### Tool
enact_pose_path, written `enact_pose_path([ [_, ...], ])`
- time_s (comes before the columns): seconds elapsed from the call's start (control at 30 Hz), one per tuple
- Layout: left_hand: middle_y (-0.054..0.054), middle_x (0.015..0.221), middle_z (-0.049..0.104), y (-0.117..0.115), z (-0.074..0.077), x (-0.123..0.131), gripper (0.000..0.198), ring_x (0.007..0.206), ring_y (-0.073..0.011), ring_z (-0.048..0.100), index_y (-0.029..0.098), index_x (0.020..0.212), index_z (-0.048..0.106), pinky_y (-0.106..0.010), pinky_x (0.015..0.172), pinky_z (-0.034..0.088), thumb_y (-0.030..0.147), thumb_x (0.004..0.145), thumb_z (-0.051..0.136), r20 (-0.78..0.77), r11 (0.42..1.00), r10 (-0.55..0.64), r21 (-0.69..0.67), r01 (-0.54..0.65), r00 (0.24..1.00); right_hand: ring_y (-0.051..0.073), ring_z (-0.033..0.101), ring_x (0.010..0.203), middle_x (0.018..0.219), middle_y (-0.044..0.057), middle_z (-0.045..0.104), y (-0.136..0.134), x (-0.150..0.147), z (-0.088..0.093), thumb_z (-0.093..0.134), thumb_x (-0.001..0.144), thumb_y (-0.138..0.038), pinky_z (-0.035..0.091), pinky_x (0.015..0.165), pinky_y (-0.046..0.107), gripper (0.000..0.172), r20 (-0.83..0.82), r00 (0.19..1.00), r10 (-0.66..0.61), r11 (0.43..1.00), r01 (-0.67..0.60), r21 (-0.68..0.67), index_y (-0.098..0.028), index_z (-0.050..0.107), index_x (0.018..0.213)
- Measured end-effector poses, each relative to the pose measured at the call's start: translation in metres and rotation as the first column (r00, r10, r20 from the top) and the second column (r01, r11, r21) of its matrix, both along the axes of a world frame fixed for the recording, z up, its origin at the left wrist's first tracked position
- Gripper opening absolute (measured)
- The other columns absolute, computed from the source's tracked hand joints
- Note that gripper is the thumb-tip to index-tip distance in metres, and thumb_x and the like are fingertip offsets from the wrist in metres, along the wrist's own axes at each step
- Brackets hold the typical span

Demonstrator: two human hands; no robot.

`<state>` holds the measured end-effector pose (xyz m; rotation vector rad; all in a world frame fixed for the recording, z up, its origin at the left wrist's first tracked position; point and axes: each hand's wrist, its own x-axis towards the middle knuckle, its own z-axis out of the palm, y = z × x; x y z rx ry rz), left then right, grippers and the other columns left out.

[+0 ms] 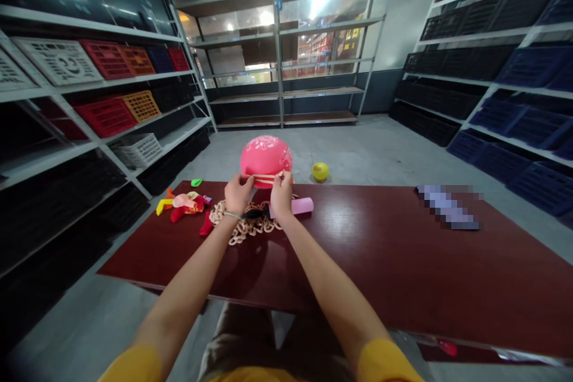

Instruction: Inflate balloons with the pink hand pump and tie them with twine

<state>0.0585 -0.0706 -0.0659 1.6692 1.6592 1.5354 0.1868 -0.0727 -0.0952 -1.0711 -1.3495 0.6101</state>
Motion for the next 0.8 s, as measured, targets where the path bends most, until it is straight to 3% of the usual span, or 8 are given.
enact_pose_path([
  [0.1, -0.005, 0.07, 0.069, 0.01, -0.012, 0.002, 0.016, 0.067, -0.0193, 0.063, 0.02, 0.073, 0.066, -0.029, 0.067, 0.046, 0.033, 0.08, 0.065, 0.147, 0.992, -0.05, -0.107, 0.066, 0.988, 0.022, 0.06, 0.088, 0.092, 0.005, 0.057, -0.009, 0.011, 0.003, 0.028, 0.095, -0.048, 0.048, 0.079, 0.037, 0.023, -0.019, 0.982, -0.19, 0.982, 0.19, 0.006, -0.028, 0.036, 0.1],
  [0.23, -0.006, 0.064, 0.069, 0.022, -0.02, 0.006, 0.014, 0.061, -0.0188, 0.065, 0.019, 0.071, 0.062, -0.029, 0.063, 0.048, 0.03, 0.081, 0.064, 0.317, 0.971, -0.125, -0.154, 0.181, 0.94, 0.023, 0.059, 0.092, 0.094, 0.006, 0.059, -0.007, 0.02, 0.008, 0.035, 0.095, -0.049, 0.046, 0.082, 0.036, 0.022, 0.034, 0.969, -0.244, 0.97, 0.243, 0.029, -0.027, 0.041, 0.097],
  [0.4, -0.002, 0.063, 0.067, 0.023, -0.018, 0.01, 0.004, 0.061, -0.0179, 0.066, 0.02, 0.081, 0.06, -0.028, 0.064, 0.049, 0.023, 0.082, 0.059, 0.245, 0.946, -0.258, -0.13, 0.296, 0.935, 0.022, 0.059, 0.086, 0.092, 0.005, 0.059, 0.016, 0.03, 0.004, 0.034, 0.094, -0.05, 0.047, 0.074, 0.034, 0.026, -0.038, 0.962, -0.272, 0.961, 0.274, 0.045, -0.026, 0.043, 0.098],
  [0.47, 0.0, 0.064, 0.066, 0.02, -0.018, 0.012, 0.008, 0.061, -0.0164, 0.065, 0.02, 0.089, 0.06, -0.027, 0.064, 0.048, 0.019, 0.083, 0.055, 0.203, 0.932, -0.311, -0.126, 0.339, 0.929, 0.021, 0.058, 0.082, 0.088, 0.004, 0.057, 0.023, 0.033, 0.001, 0.032, 0.094, -0.051, 0.048, 0.072, 0.034, 0.028, -0.051, 0.964, -0.262, 0.963, 0.264, 0.05, -0.026, 0.044, 0.097],
  [0.57, 0.003, 0.068, 0.065, 0.015, -0.019, 0.014, 0.023, 0.061, -0.0138, 0.064, 0.021, 0.097, 0.065, -0.024, 0.064, 0.047, 0.014, 0.081, 0.05, 0.139, 0.919, -0.367, -0.102, 0.382, 0.92, 0.019, 0.056, 0.08, 0.086, 0.002, 0.054, 0.027, 0.04, 0.002, 0.035, 0.094, -0.05, 0.048, 0.074, 0.033, 0.026, -0.048, 0.977, -0.207, 0.976, 0.21, 0.065, -0.026, 0.044, 0.095],
  [0.63, 0.003, 0.065, 0.063, 0.012, -0.021, 0.015, 0.031, 0.058, -0.0128, 0.062, 0.022, 0.103, 0.068, -0.022, 0.06, 0.046, 0.014, 0.08, 0.048, 0.154, 0.898, -0.405, -0.122, 0.424, 0.902, 0.018, 0.054, 0.081, 0.087, 0.001, 0.053, 0.026, 0.046, 0.007, 0.039, 0.094, -0.047, 0.047, 0.079, 0.033, 0.022, -0.022, 0.994, -0.108, 0.99, 0.109, 0.09, -0.025, 0.045, 0.093],
  [0.73, 0.004, 0.057, 0.058, 0.009, -0.024, 0.015, 0.039, 0.047, -0.011, 0.053, 0.021, 0.116, 0.066, -0.02, 0.048, 0.039, 0.019, 0.082, 0.048, 0.289, 0.841, -0.437, -0.203, 0.501, 0.852, 0.017, 0.053, 0.081, 0.087, 0.001, 0.052, 0.022, 0.056, 0.019, 0.042, 0.094, -0.043, 0.045, 0.082, 0.032, 0.018, 0.104, 0.991, 0.082, 0.99, -0.093, 0.103, -0.026, 0.047, 0.091],
  [0.8, 0.004, 0.054, 0.056, 0.007, -0.026, 0.014, 0.038, 0.042, -0.0098, 0.048, 0.019, 0.117, 0.065, -0.019, 0.043, 0.035, 0.024, 0.082, 0.049, 0.411, 0.786, -0.441, -0.252, 0.564, 0.798, 0.017, 0.053, 0.082, 0.087, 0.001, 0.052, 0.02, 0.061, 0.024, 0.042, 0.095, -0.041, 0.044, 0.082, 0.033, 0.016, 0.181, 0.973, 0.141, 0.983, -0.16, 0.095, -0.026, 0.048, 0.091],
])
